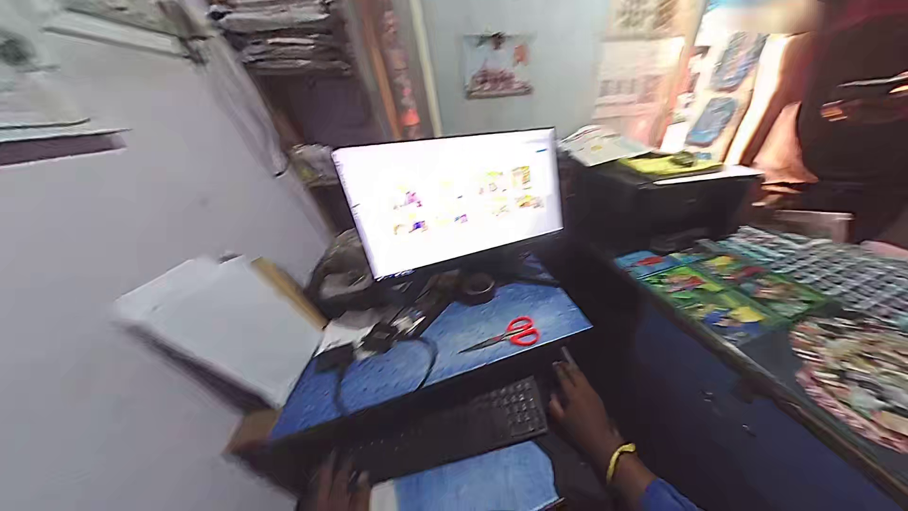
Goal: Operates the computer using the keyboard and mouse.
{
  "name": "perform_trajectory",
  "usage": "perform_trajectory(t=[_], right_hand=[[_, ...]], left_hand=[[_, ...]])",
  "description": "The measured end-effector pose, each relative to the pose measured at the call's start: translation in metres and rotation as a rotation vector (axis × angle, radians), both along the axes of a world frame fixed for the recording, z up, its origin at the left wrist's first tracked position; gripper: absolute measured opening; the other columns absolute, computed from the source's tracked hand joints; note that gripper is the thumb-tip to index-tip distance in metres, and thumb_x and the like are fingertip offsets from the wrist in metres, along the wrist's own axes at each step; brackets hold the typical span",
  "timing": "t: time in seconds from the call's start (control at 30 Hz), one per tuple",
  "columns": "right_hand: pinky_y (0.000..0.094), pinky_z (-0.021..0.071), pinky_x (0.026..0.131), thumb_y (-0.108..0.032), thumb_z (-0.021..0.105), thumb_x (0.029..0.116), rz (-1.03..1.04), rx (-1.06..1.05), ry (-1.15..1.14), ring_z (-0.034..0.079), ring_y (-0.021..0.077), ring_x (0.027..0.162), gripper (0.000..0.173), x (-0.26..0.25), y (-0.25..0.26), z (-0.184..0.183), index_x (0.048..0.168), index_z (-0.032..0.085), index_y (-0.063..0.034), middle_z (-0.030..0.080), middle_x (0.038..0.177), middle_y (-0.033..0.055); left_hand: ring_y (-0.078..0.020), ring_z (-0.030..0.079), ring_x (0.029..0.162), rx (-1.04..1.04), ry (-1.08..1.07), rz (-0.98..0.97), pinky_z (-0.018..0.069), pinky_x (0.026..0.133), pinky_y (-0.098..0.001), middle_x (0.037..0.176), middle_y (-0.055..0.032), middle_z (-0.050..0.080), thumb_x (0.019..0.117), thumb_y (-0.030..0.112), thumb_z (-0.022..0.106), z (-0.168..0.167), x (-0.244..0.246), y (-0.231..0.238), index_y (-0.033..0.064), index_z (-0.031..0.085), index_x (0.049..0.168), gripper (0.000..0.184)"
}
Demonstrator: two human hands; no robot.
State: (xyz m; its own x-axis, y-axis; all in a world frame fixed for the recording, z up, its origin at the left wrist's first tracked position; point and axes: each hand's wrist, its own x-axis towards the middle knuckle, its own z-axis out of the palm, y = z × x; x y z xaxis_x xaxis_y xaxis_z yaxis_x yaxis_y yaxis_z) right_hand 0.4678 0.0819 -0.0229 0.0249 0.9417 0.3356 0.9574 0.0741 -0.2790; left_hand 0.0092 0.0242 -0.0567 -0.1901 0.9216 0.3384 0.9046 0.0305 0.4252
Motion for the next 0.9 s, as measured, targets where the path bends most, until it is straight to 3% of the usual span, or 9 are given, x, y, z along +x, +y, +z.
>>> perform_trajectory(t=[0.13, 0.27, 0.37, 0.9], right_hand=[[0.0489, 0.0447, 0.113, -0.041, 0.051, 0.0989, 0.073, 0.007, -0.006, 0.050, 0.0285, 0.141, 0.057, 0.001, 0.004, -0.005, 0.147, 0.054, -0.0117, 0.051, 0.154, 0.0120], [0.0487, 0.0460, 0.111, -0.043, 0.049, 0.0907, 0.156, 0.073, -0.075, 0.055, 0.0282, 0.135, 0.054, 0.003, 0.001, -0.009, 0.134, 0.067, -0.0147, 0.059, 0.144, 0.0108], [0.0496, 0.0468, 0.109, -0.042, 0.048, 0.0908, 0.159, 0.074, -0.064, 0.055, 0.0278, 0.135, 0.051, 0.003, 0.001, -0.008, 0.130, 0.070, -0.0187, 0.059, 0.144, 0.0100], [0.0479, 0.0475, 0.108, -0.039, 0.047, 0.0894, 0.231, 0.153, -0.062, 0.057, 0.0273, 0.132, 0.047, 0.005, 0.002, -0.011, 0.123, 0.074, -0.0195, 0.063, 0.138, 0.0093]], left_hand=[[-0.0415, 0.043, 0.144, 0.042, 0.055, 0.065, 0.0374, 0.116, -0.0576, 0.155, -0.0218, 0.045, 0.1015, 0.037, 0.045, -0.011, -0.003, 0.005, 0.0044, 0.065, 0.131, 0.049], [-0.0386, 0.046, 0.142, 0.062, 0.064, 0.094, 0.0382, 0.115, -0.0550, 0.155, -0.0189, 0.046, 0.1003, 0.043, 0.038, -0.015, -0.001, 0.009, 0.0094, 0.066, 0.130, 0.053], [-0.0372, 0.044, 0.143, 0.051, 0.066, 0.097, 0.0380, 0.115, -0.0547, 0.156, -0.0167, 0.045, 0.1010, 0.045, 0.037, -0.019, -0.002, 0.011, 0.0120, 0.065, 0.132, 0.053], [-0.0373, 0.045, 0.143, 0.102, 0.066, 0.088, 0.0376, 0.115, -0.0548, 0.155, -0.0177, 0.047, 0.1007, 0.044, 0.037, -0.022, -0.003, 0.011, 0.0095, 0.067, 0.128, 0.053]])
